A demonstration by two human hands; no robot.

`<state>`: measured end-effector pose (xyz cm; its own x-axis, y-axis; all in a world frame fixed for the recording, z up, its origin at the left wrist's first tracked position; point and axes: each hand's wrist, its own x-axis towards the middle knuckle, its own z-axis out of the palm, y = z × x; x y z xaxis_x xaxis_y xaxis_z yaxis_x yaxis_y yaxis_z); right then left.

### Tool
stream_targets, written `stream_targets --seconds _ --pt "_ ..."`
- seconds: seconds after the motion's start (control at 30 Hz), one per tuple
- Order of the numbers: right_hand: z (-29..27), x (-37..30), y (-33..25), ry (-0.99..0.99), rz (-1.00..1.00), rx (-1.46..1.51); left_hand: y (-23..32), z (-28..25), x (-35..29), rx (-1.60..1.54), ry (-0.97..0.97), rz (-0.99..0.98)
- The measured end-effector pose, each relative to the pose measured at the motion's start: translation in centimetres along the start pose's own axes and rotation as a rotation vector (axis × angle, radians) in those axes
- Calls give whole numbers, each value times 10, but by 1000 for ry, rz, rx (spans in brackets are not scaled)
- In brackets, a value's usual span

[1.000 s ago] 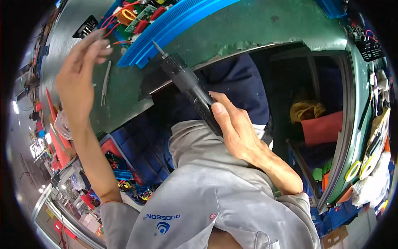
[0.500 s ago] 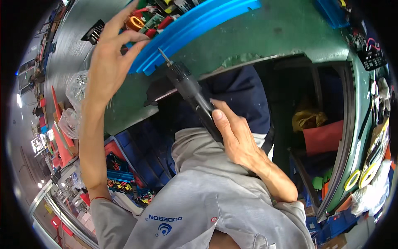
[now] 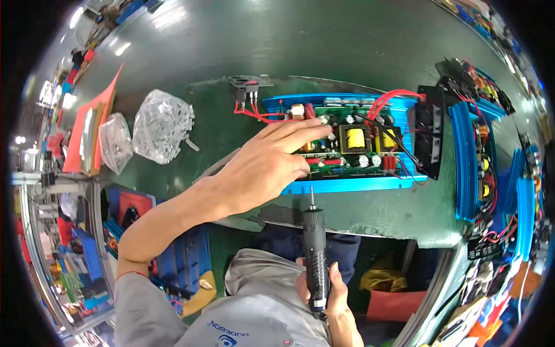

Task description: Assembling electronic units by installing components and securing parts with an electric screwdriver.

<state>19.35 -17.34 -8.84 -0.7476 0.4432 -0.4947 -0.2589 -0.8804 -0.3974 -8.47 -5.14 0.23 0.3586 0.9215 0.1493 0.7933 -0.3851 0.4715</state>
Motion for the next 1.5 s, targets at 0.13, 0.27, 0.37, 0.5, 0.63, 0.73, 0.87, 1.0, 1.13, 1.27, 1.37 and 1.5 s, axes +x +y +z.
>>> stream_targets --seconds 0.13,0.27,0.37,0.5,0.63,0.73,0.87,1.0,1.13,1.27,1.37,1.5 --pt "4 1 -8 18 -3 -116 -7 2 5 57 21 88" --pt "5 0 -10 46 11 -189 -6 2 9 197 -35 146" --pt "4 1 -11 27 4 -193 -5 0 12 195 -42 140" --pt "-1 -7 -10 -12 74 -64 -3 3 12 159 -27 116" --pt "2 -7 -11 -9 80 -60 3 0 10 149 -70 76" --pt "10 -4 -14 66 79 -147 14 -7 4 101 -189 22" --pt "10 -4 -10 122 77 -218 28 -8 -3 112 -262 -48" --pt "-4 -4 2 71 168 31 31 3 -4 98 -96 -123" --pt "0 6 -25 62 130 -182 10 15 -6 175 212 -98" --pt "-34 -31 -28 253 -92 -638 -51 -1 17 206 328 -29" --pt "-17 -57 -80 384 -12 -1000 -95 -24 43 228 337 -15" --pt "3 -58 -135 692 -229 -1361 -155 -55 80 351 361 -246"
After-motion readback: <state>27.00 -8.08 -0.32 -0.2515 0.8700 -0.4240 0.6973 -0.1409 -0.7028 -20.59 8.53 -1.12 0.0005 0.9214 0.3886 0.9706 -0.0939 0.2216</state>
